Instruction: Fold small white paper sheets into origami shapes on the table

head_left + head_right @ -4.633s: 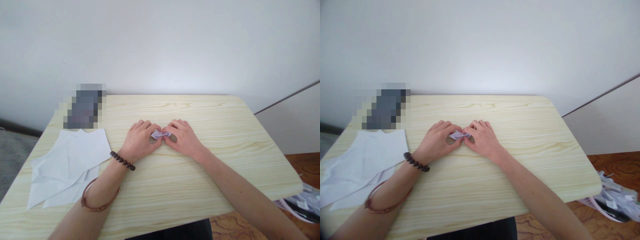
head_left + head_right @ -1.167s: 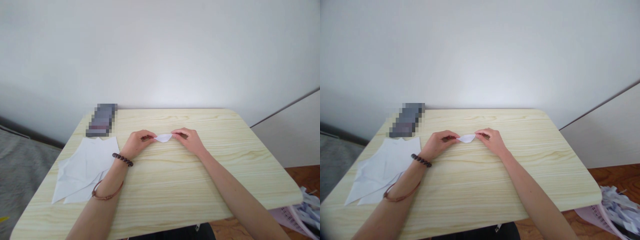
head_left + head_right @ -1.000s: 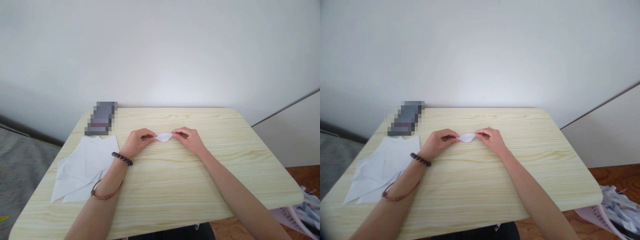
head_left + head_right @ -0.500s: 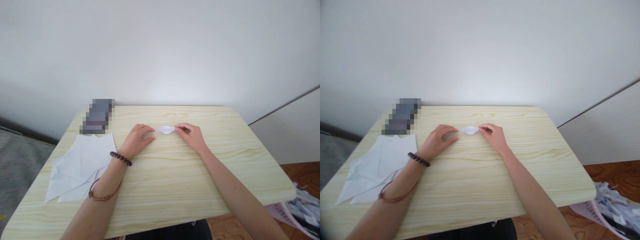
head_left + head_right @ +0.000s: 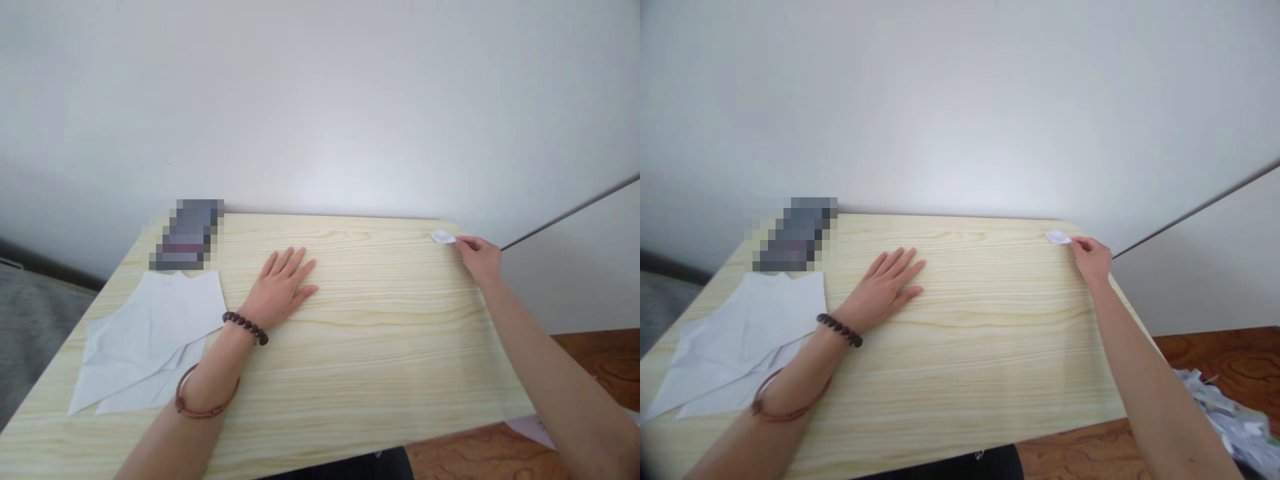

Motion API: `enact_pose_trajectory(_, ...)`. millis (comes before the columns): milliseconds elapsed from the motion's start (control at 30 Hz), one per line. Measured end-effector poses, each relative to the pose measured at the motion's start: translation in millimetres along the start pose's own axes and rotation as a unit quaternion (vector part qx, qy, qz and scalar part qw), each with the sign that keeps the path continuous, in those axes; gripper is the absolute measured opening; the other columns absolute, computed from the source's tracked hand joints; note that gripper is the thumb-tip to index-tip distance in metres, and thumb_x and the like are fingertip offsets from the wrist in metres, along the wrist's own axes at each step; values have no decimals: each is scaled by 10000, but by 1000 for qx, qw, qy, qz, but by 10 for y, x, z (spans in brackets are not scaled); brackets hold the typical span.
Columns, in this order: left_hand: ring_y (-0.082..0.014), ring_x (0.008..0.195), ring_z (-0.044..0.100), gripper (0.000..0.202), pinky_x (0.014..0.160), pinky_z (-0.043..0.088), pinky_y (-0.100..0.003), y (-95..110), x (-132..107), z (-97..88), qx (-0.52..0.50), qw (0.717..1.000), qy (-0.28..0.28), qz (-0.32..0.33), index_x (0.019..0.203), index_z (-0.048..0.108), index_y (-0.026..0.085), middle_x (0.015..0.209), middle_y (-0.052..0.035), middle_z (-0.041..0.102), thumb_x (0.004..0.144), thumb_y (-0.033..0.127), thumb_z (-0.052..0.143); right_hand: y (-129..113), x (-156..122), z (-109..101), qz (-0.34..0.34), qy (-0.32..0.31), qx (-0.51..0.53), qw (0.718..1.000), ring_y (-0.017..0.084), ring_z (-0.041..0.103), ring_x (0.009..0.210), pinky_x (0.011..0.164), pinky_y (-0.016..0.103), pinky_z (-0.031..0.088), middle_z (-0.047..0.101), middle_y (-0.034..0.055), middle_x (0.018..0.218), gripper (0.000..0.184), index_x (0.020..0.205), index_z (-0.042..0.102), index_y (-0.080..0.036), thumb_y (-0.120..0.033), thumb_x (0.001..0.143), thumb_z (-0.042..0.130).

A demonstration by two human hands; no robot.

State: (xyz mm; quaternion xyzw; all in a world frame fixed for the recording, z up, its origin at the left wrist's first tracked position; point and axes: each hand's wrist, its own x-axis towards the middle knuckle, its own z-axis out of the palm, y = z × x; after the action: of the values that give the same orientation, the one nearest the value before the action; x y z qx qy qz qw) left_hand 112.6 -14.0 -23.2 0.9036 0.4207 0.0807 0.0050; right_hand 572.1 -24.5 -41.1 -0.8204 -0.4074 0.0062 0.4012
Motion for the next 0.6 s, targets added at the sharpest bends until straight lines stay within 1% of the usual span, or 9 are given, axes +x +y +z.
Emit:
enact_pose_trajectory(100, -288, 1415, 221, 544, 1153, 182, -497, 44, -18, 18, 6, 1000, 3, -2, 1413, 397, 192, 1523, -93, 296, 950, 475, 371, 106, 61, -21, 22, 23, -19, 999, 239, 625, 806, 780, 357, 443, 711, 147, 885, 205, 864, 719, -158, -253, 729, 598)
enact_pose_trajectory(167, -306, 1412, 219, 545, 1148, 180, -521, 72, -27, 27, -2, 1000, 8, -2, 1405, 409, 183, 1517, -97, 311, 948, 478, 374, 130, 78, -5, 15, 33, -23, 999, 244, 626, 794, 777, 362, 448, 706, 136, 876, 219, 884, 715, -154, -249, 733, 588)
enact_pose_trajectory(233, -308, 1406, 233, 519, 1144, 181, -538, 98, -32, 25, -21, 1000, 11, 8, 1387, 432, 193, 1499, -83, 351, 948, 466, 383, 142, 82, 15, 8, 45, -23, 999, 246, 624, 780, 779, 371, 453, 697, 119, 845, 236, 904, 710, -153, -260, 734, 586)
enact_pose_trajectory(367, -269, 1384, 292, 440, 1149, 207, -501, 140, -35, -10, -58, 998, 13, 33, 1332, 489, 213, 1446, -56, 439, 949, 413, 406, 145, 36, 14, 2, 60, -17, 998, 242, 620, 762, 767, 362, 464, 682, 106, 848, 299, 998, 688, -170, -292, 749, 578)
enact_pose_trajectory(433, -253, 1372, 318, 431, 1151, 213, -477, 157, -46, -38, -56, 998, 11, 25, 1319, 500, 206, 1439, -66, 446, 947, 406, 410, 122, -29, -1, -1, 72, -8, 997, 233, 612, 730, 754, 350, 467, 677, 113, 862, 360, 1082, 656, -168, -280, 749, 580)
enact_pose_trajectory(500, -260, 1358, 342, 454, 1150, 207, -478, 173, -74, -69, -36, 999, 9, -14, 1323, 495, 187, 1441, -96, 438, 941, 418, 417, 75, -123, -4, -23, 73, -17, 997, 218, 593, 687, 764, 349, 463, 669, 125, 871, 394, 1127, 628, -158, -275, 755, 578)
enact_pose_trajectory(533, -280, 1350, 350, 472, 1145, 200, -496, 177, -93, -86, -19, 999, 11, -48, 1328, 492, 178, 1440, -116, 433, 935, 430, 423, 42, -179, 3, -44, 85, -30, 995, 209, 574, 659, 771, 352, 462, 664, 124, 855, 389, 1123, 625, -152, -267, 755, 573)
enact_pose_trajectory(600, -348, 1336, 348, 523, 1117, 202, -558, 172, -142, -122, 23, 991, 17, -127, 1342, 481, 169, 1440, -152, 418, 914, 466, 440, -43, -303, 40, -124, 72, -65, 987, 216, 559, 694, 803, 375, 455, 639, 119, 847, 358, 1087, 633, -131, -252, 761, 549)
